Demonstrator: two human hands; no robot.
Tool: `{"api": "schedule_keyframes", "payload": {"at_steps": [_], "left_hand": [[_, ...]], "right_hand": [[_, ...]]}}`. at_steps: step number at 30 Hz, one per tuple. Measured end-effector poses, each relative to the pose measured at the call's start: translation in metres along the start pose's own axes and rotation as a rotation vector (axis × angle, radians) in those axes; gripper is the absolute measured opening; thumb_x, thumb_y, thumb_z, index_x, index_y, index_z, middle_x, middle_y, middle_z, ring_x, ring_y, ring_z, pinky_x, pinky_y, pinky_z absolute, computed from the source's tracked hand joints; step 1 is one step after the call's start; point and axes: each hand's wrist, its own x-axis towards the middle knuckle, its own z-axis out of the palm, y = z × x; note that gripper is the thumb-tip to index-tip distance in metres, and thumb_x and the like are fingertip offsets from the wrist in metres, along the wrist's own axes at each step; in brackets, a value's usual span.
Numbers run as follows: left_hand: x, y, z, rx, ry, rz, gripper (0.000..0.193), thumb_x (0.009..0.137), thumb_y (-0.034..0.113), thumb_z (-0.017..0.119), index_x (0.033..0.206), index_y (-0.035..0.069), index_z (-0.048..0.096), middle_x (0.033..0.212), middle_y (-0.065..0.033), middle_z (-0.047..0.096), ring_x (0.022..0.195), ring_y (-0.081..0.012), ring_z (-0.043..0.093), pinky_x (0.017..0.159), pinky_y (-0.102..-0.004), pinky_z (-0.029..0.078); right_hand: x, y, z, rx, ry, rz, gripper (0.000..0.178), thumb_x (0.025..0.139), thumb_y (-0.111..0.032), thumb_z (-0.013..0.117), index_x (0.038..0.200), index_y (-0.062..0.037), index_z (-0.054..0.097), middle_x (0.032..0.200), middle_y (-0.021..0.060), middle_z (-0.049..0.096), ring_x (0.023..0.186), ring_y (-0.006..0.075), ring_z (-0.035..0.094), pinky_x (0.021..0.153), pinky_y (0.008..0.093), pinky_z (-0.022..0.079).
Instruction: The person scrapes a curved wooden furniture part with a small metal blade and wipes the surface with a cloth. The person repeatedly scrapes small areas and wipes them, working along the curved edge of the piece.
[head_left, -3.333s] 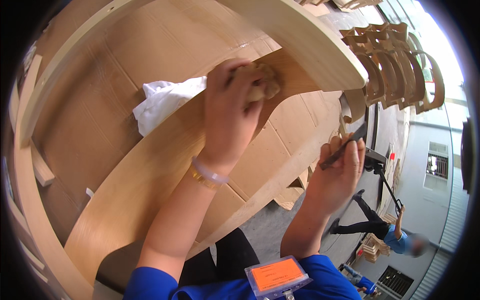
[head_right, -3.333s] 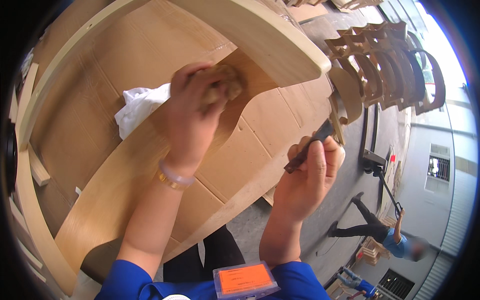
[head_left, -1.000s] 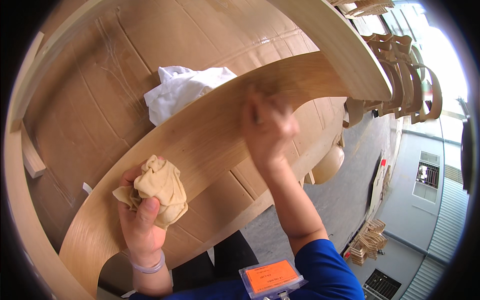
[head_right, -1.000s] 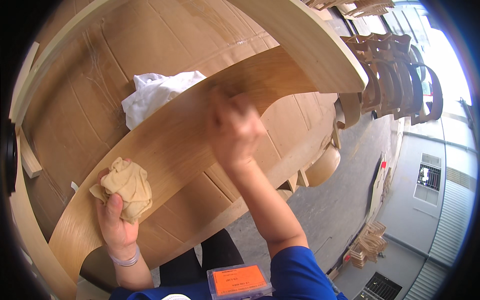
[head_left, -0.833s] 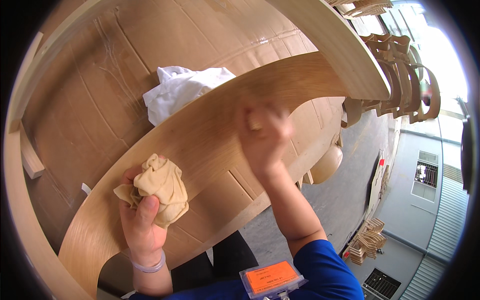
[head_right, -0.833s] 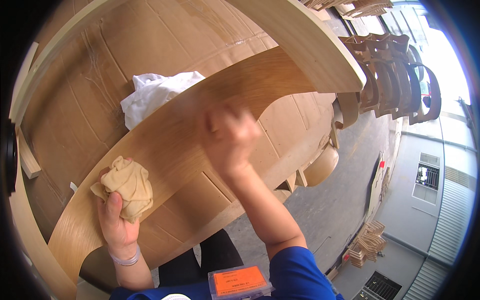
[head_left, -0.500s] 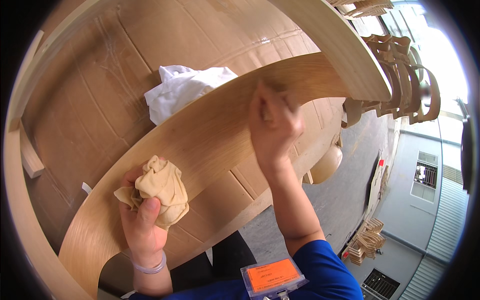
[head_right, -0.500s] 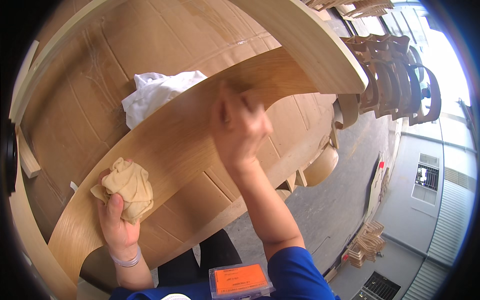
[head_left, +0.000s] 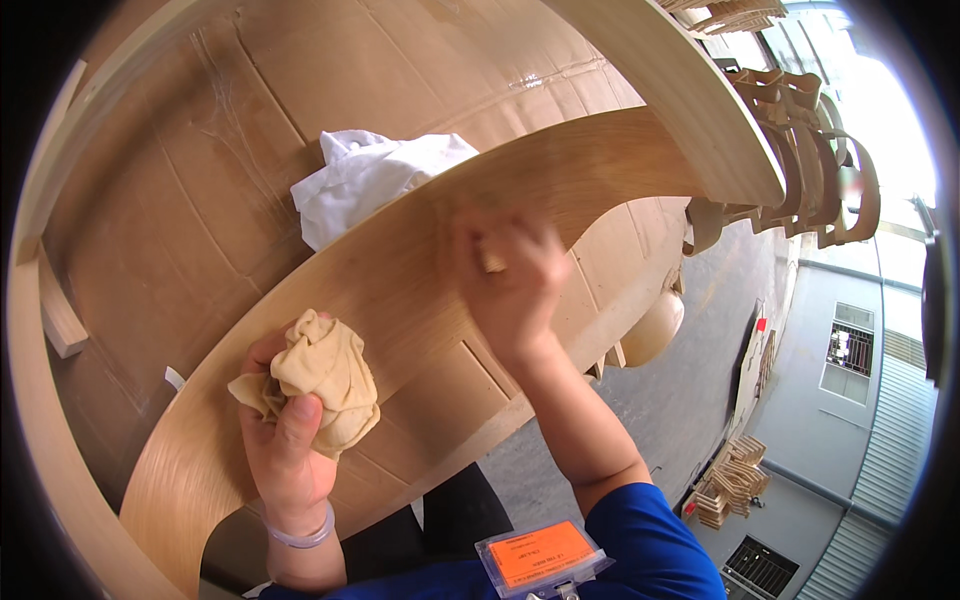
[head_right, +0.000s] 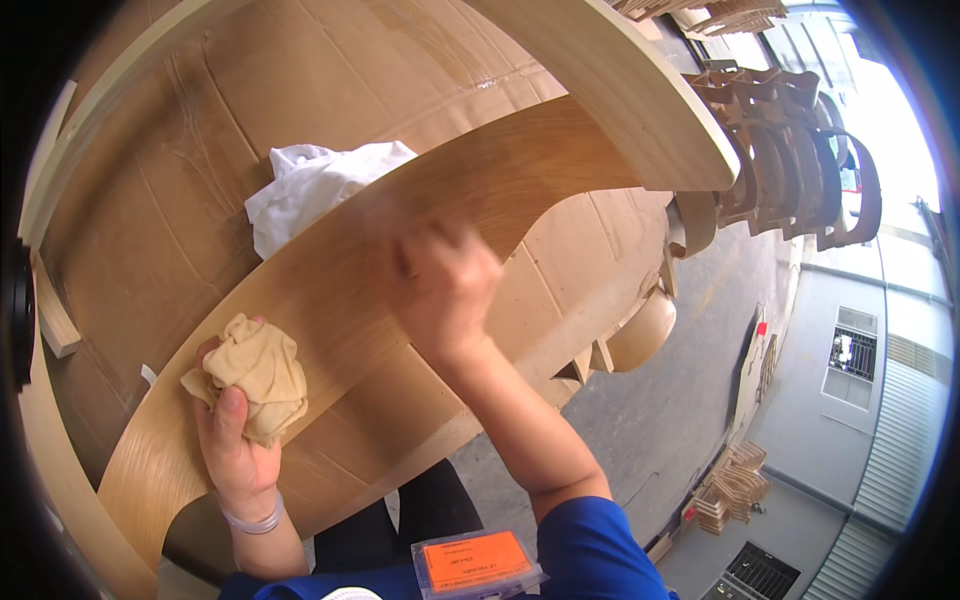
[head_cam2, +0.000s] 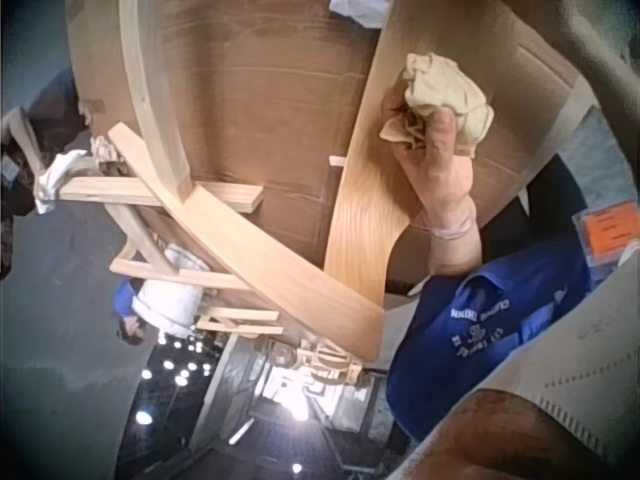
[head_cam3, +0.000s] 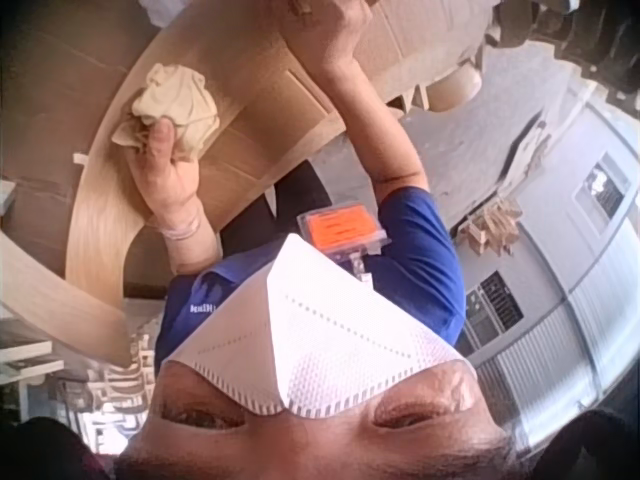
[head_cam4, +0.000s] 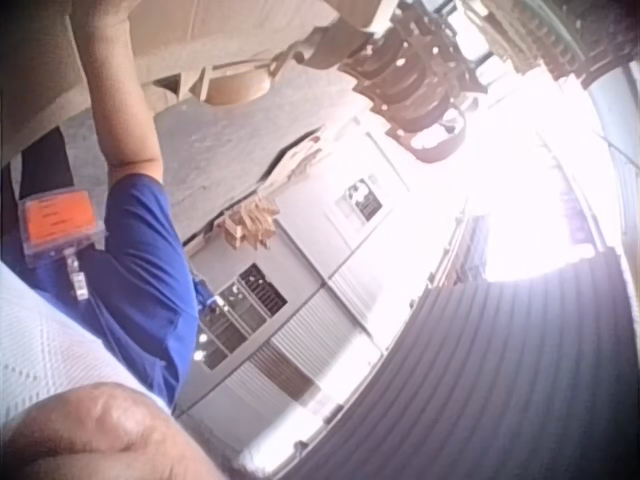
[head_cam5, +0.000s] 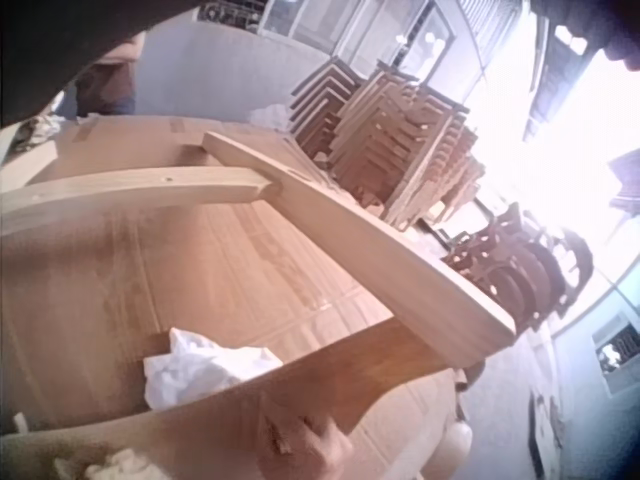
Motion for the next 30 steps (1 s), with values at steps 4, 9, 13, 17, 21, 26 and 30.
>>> {"api": "schedule_keyframes", "payload": {"at_steps": [4, 9, 13, 17, 21, 26, 30], "left_hand": [[0.000, -0.001, 0.000, -0.010, 0.002, 0.004, 0.070, 0.094, 0.030, 0.086, 0.147, -0.002, 0.052, 0.148, -0.0179, 0.063, 0.132, -0.0278, 0.063, 0.113, -0.0439, 0.052], [0.000, -0.002, 0.002, -0.004, 0.005, -0.001, 0.071, 0.094, 0.030, 0.085, 0.147, -0.002, 0.052, 0.149, -0.0183, 0.062, 0.133, -0.0282, 0.062, 0.113, -0.0439, 0.052], [0.000, -0.003, 0.004, -0.020, -0.003, -0.009, 0.071, 0.094, 0.030, 0.085, 0.148, -0.003, 0.052, 0.149, -0.0188, 0.062, 0.134, -0.0286, 0.062, 0.114, -0.0444, 0.051], [0.001, -0.006, 0.005, -0.007, 0.000, -0.003, 0.071, 0.094, 0.030, 0.085, 0.147, -0.003, 0.052, 0.148, -0.0189, 0.063, 0.134, -0.0286, 0.062, 0.114, -0.0444, 0.051], [0.001, -0.004, 0.007, 0.013, 0.003, -0.016, 0.072, 0.093, 0.032, 0.085, 0.147, -0.004, 0.052, 0.148, -0.0187, 0.063, 0.133, -0.0282, 0.062, 0.114, -0.0438, 0.051], [0.002, -0.001, 0.008, 0.021, 0.011, 0.002, 0.073, 0.093, 0.033, 0.085, 0.147, -0.004, 0.052, 0.148, -0.0188, 0.063, 0.132, -0.0279, 0.063, 0.113, -0.0436, 0.051], [0.003, 0.001, 0.007, 0.019, 0.006, 0.000, 0.073, 0.092, 0.033, 0.085, 0.147, -0.003, 0.052, 0.148, -0.0190, 0.063, 0.131, -0.0278, 0.063, 0.112, -0.0434, 0.052]], "right_hand": [[0.001, 0.000, -0.005, -0.220, 0.019, 0.143, 0.024, 0.078, -0.005, 0.085, 0.100, -0.0149, 0.085, 0.084, 0.0074, 0.066, 0.064, 0.0270, 0.067, 0.057, 0.0403, 0.055], [0.001, -0.002, -0.010, -0.170, 0.013, 0.214, 0.020, 0.083, 0.006, 0.083, 0.097, -0.0083, 0.084, 0.081, 0.0074, 0.071, 0.068, 0.0191, 0.067, 0.059, 0.0314, 0.052], [0.003, -0.003, -0.011, -0.077, -0.071, 0.031, 0.021, 0.082, 0.007, 0.083, 0.098, -0.0062, 0.084, 0.078, 0.0078, 0.071, 0.068, 0.0204, 0.065, 0.061, 0.0326, 0.052], [0.006, -0.002, -0.011, -0.122, 0.027, 0.186, 0.018, 0.082, 0.007, 0.084, 0.094, -0.0057, 0.082, 0.082, 0.0082, 0.070, 0.072, 0.0195, 0.068, 0.060, 0.0336, 0.054], [0.008, 0.001, -0.011, -0.099, -0.027, 0.133, 0.017, 0.082, 0.008, 0.084, 0.094, -0.0042, 0.083, 0.080, 0.0088, 0.071, 0.071, 0.0189, 0.067, 0.060, 0.0329, 0.053], [0.011, 0.001, -0.007, -0.049, -0.005, 0.123, 0.018, 0.084, 0.002, 0.084, 0.097, -0.0089, 0.084, 0.082, 0.0079, 0.067, 0.066, 0.0216, 0.066, 0.056, 0.0346, 0.052], [0.008, -0.002, -0.003, -0.010, -0.017, 0.131, 0.021, 0.083, -0.002, 0.084, 0.100, -0.0137, 0.085, 0.082, 0.0068, 0.062, 0.061, 0.0229, 0.065, 0.057, 0.0366, 0.054]]}}
